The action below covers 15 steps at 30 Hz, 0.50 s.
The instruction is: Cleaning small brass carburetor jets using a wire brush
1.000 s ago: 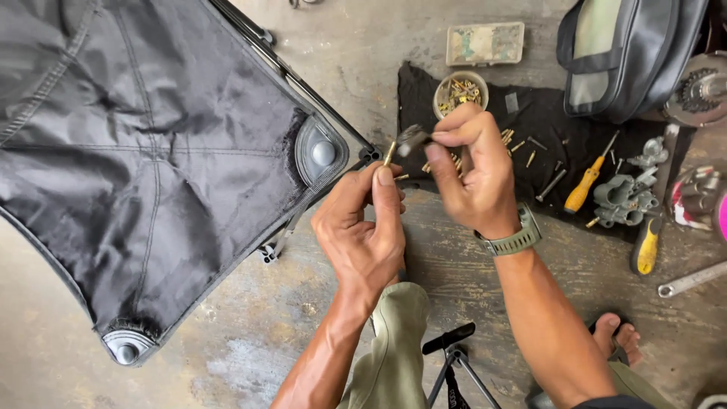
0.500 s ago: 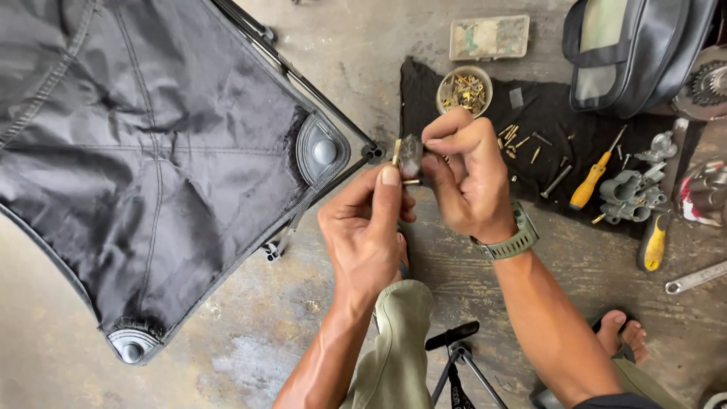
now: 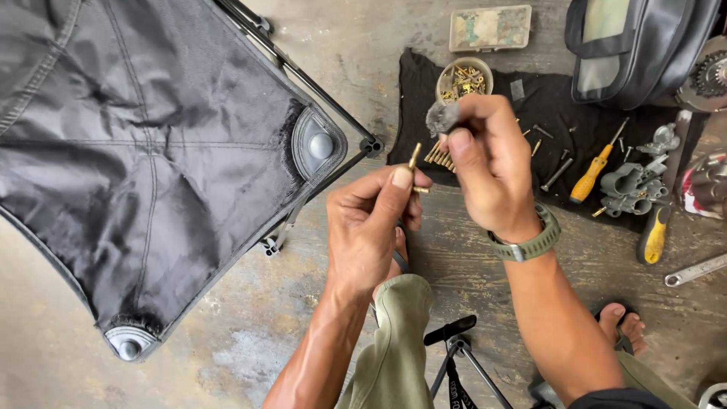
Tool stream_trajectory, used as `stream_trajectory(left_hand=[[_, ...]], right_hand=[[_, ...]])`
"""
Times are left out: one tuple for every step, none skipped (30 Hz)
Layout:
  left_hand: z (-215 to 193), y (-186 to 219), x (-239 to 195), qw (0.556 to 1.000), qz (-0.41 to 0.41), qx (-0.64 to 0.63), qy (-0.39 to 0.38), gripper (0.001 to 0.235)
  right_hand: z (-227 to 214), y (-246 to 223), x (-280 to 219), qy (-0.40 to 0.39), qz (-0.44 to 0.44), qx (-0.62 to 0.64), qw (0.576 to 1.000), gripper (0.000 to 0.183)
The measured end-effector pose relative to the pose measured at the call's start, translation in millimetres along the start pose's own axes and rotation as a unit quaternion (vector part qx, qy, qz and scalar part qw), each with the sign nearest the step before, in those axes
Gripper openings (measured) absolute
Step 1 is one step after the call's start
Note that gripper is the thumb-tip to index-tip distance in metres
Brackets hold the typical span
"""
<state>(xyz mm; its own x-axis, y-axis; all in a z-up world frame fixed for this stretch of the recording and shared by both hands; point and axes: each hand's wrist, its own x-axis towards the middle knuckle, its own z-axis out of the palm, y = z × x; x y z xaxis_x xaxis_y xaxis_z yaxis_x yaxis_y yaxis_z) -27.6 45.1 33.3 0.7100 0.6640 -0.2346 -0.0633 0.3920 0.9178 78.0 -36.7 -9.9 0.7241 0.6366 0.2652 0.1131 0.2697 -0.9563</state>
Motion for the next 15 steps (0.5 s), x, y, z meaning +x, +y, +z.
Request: stream_trajectory(left_hand=[[1,0,-3,1.0,-0.002,0.0,-0.002,0.019],[4,1,-6,1.0,-0.007,-0.02,-0.008,0.02],[6,3,-9,0.999,-0.012,-0.04,-0.015,0.02],[6,5,-9,0.999,-0.012,-0.04,-0.016,0.02],[7,7,-10,0.999,-0.01,-0.035,-0.04,0.021],[7,9,-11,0.997,-0.009,-0.03,-0.064,0.021],[6,12,-12,0.997,-0.01,-0.03,-0.065,0.021],[6,16,-13,0.994,-0.039,-0.007,-0.098,0.023],[5,20,-15,0.989,-0.068,0.015,-0.132,0.025],[6,19,-15,0.989,-0.067,0.015,-0.133,0.025],[7,19,-16,0.989,-0.067,0.006,-0.131,0.026],[7,18,-17,0.989,-0.067,-0.003,-0.129,0.026],[8,19,-17,0.989,-0.066,-0.003,-0.129,0.026],[8,21,-16,0.99,-0.058,0.015,-0.13,0.026],[8,22,-16,0.99,-0.05,0.032,-0.131,0.026]], right_hand=[[-1,-1,-1,0.002,0.001,-0.001,1.0,0.023],[-2,-2,1,-0.027,0.024,0.131,0.991,0.03],[-3,-4,2,-0.057,0.048,0.261,0.962,0.037],[-2,-6,0,-0.056,0.047,0.261,0.963,0.037],[-1,-9,-2,-0.06,0.055,0.303,0.949,0.039],[0,-11,-5,-0.064,0.063,0.345,0.934,0.042],[-5,-18,-6,-0.063,0.063,0.345,0.934,0.042],[-10,-25,-7,-0.093,0.107,0.336,0.931,0.05],[-15,-32,-8,-0.124,0.15,0.326,0.925,0.058],[-15,-33,-9,-0.123,0.149,0.325,0.926,0.058],[-15,-34,-11,-0.12,0.145,0.307,0.933,0.047],[-16,-36,-12,-0.116,0.142,0.29,0.939,0.036],[-14,-38,-11,-0.117,0.141,0.29,0.94,0.036],[-12,-41,-9,-0.1,0.128,0.257,0.953,0.027],[-10,-43,-8,-0.083,0.116,0.224,0.964,0.017]])
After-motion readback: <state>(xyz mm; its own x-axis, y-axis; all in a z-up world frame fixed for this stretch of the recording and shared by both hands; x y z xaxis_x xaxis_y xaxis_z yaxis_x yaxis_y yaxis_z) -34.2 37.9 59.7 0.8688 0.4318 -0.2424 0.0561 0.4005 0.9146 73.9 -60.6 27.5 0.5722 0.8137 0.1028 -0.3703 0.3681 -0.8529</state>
